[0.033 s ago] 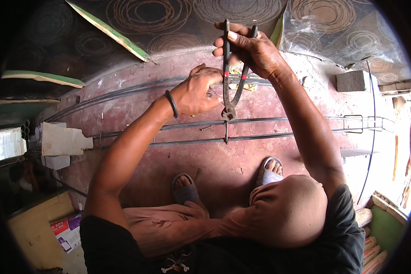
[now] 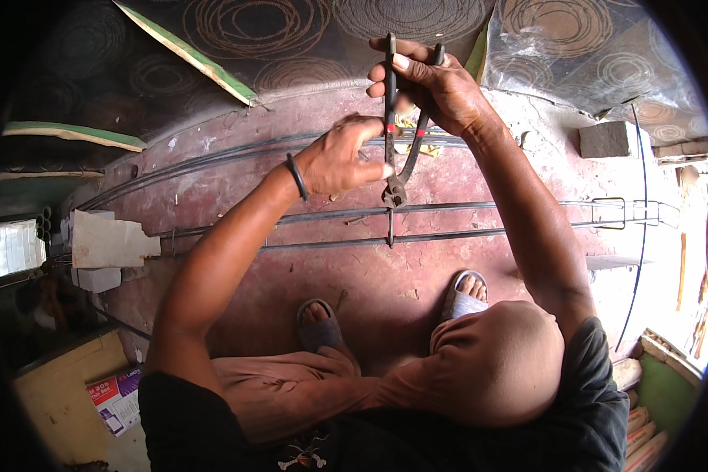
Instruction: The person uses thin metal wire and pliers to bind parallel rebar rods together by hand while sitting on the floor.
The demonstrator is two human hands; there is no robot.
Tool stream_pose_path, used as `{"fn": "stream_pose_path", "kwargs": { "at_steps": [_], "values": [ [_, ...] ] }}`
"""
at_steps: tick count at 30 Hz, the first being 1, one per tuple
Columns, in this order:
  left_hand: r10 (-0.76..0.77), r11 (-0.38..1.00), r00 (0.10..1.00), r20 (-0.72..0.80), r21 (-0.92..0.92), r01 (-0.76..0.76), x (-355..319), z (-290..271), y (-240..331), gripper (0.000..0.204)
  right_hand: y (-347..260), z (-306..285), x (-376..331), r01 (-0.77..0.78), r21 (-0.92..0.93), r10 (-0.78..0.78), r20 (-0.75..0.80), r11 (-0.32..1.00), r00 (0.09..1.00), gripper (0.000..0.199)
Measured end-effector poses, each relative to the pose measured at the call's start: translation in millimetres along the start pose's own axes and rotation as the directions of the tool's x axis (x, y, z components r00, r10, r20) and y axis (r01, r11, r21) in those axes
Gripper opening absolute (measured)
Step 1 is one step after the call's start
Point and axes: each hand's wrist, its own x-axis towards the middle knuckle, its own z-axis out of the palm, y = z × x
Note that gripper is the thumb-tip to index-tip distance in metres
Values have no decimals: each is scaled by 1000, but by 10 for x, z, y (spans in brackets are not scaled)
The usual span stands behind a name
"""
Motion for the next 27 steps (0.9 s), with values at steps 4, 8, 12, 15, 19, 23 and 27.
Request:
{"fn": "stream_pose_path", "kwargs": {
  "at_steps": [4, 8, 12, 15, 19, 23, 27],
  "values": [
    [-419, 888, 785, -456, -385, 251, 236, 431, 346, 71, 37, 242, -7, 46, -142, -70, -171, 989, 983, 37],
    [-531, 795, 629, -568, -591, 137, 448, 628, 313, 32, 113, 541, 65, 25, -614, -302, -352, 789, 886, 29],
    [-350, 478, 937, 17, -856, 194, 168, 316, 103, 25, 1, 289, 85, 31, -124, -25, 45, 992, 999, 49],
    [-181, 240, 967, 178, -946, 219, 298, 297, 10, 25, 88, -39, 206, -42, 289, -93, 439, 956, 894, 58],
    [33, 117, 971, 238, -965, 233, 377, 291, -14, 34, -22, 21, 150, -222, 418, -69, 577, 881, 814, 49],
    [-188, 159, 932, 311, -926, 341, 303, 242, -10, 60, -171, 313, 88, -277, 408, 164, 290, 870, 943, 39],
    [-616, 595, 762, -199, -751, 285, 257, 624, 352, 48, 34, 387, 95, -90, -185, -40, -597, 979, 801, 46]
  ]
}}
